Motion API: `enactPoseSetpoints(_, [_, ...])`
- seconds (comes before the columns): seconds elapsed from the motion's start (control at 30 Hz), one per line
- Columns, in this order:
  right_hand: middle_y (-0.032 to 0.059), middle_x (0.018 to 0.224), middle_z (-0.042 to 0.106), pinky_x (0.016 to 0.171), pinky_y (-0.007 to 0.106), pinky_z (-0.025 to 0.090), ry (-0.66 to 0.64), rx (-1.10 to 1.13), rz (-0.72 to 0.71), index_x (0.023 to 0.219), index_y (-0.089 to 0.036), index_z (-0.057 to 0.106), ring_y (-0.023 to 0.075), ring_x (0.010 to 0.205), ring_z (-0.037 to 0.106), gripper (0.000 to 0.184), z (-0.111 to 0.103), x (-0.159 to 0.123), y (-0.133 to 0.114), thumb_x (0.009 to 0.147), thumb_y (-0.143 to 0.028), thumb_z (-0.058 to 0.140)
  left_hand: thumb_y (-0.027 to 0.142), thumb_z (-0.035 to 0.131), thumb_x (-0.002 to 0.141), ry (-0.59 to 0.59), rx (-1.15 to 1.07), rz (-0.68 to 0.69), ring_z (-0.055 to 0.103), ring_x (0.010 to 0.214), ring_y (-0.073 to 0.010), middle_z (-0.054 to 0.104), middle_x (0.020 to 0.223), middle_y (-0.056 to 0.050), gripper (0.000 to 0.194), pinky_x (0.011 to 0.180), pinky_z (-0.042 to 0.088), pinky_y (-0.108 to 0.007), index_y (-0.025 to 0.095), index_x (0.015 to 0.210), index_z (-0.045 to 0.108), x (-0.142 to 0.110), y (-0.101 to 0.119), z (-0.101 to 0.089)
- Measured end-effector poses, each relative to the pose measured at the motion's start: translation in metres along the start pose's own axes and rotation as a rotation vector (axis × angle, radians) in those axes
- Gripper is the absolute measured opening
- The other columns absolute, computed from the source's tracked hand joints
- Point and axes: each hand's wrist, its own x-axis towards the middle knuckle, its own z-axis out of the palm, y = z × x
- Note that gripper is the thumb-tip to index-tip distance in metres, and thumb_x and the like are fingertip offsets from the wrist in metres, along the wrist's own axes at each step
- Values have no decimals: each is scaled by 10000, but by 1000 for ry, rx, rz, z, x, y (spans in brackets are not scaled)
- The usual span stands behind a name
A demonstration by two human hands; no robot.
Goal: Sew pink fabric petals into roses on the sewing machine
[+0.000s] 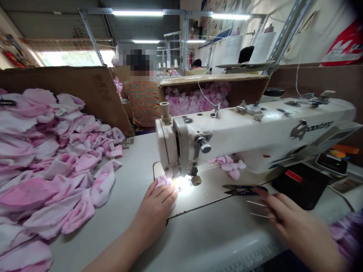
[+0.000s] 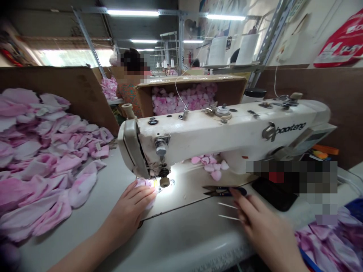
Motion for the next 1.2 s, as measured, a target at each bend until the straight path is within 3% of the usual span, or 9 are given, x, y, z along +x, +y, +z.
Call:
enactPoseSetpoints(0.13, [49,976,550,403,255,318,-46,-93,-60,1043,-238,553,130,520,520,299,-8,57,-32,813,-321,382,16,305,760,8,9,-1,470,1056,-168,600,1051,-19,417,1035,138,-404,191,1076,514,-1,3,-2])
enactPoseSetpoints(0.33, [83,917,575,439,248,274,-171,-126,-29,884,-177,573,163,583,542,201,8,113,-40,715,-270,517,51,301,800,-13,30,-2,477,1053,-166,598,1063,-20,376,1042,140,-399,188,1073,520,-1,4,-3])
enactPoseSetpoints(0.43, [69,892,585,454,250,278,-162,-105,-58,866,-177,573,166,621,547,175,11,112,-41,709,-203,503,46,302,803,7,54,5,490,1044,-171,601,1056,-28,371,1040,149,-426,182,1067,524,0,4,-4])
enactPoseSetpoints(0.53, [45,918,587,467,251,291,-85,-22,-97,903,-198,565,154,620,544,207,-2,94,-48,720,-202,469,30,307,798,57,70,34,497,1043,-184,603,1046,-50,367,1033,155,-471,168,1051,534,1,9,-7])
enactPoseSetpoints(0.63, [31,865,599,497,246,317,15,280,-257,871,-197,563,144,615,542,215,-25,73,-66,687,-162,459,52,376,806,131,27,131,484,1062,-190,585,1078,-83,330,999,284,-413,138,1097,506,2,21,-12])
enactPoseSetpoints(0.77, [-4,764,584,579,223,359,-198,773,-369,780,-196,546,125,658,531,210,-50,62,-100,620,-93,458,154,422,849,176,-140,156,527,999,-164,587,1048,-99,309,845,455,-260,136,1156,449,2,39,-18])
enactPoseSetpoints(0.9, [-32,739,580,615,213,374,-345,1057,-297,782,-206,540,109,672,519,213,-57,68,-125,619,-85,476,116,386,836,230,-322,23,594,810,-133,607,902,-67,264,693,496,-203,182,1063,502,-1,42,-23])
enactPoseSetpoints(1.07, [-23,829,601,626,194,396,-332,1255,-147,938,-212,549,96,690,531,307,-52,69,-134,651,-109,517,119,465,763,187,-589,-315,569,682,-118,569,787,-25,130,600,481,-190,182,860,525,-1,37,-28])
enactPoseSetpoints(1.2, [-25,705,582,563,178,384,-371,1275,-136,781,-182,560,84,608,512,194,-51,68,-136,647,-70,475,113,484,697,112,-812,-471,557,728,-141,542,762,-15,91,656,474,-231,173,764,497,1,38,-28])
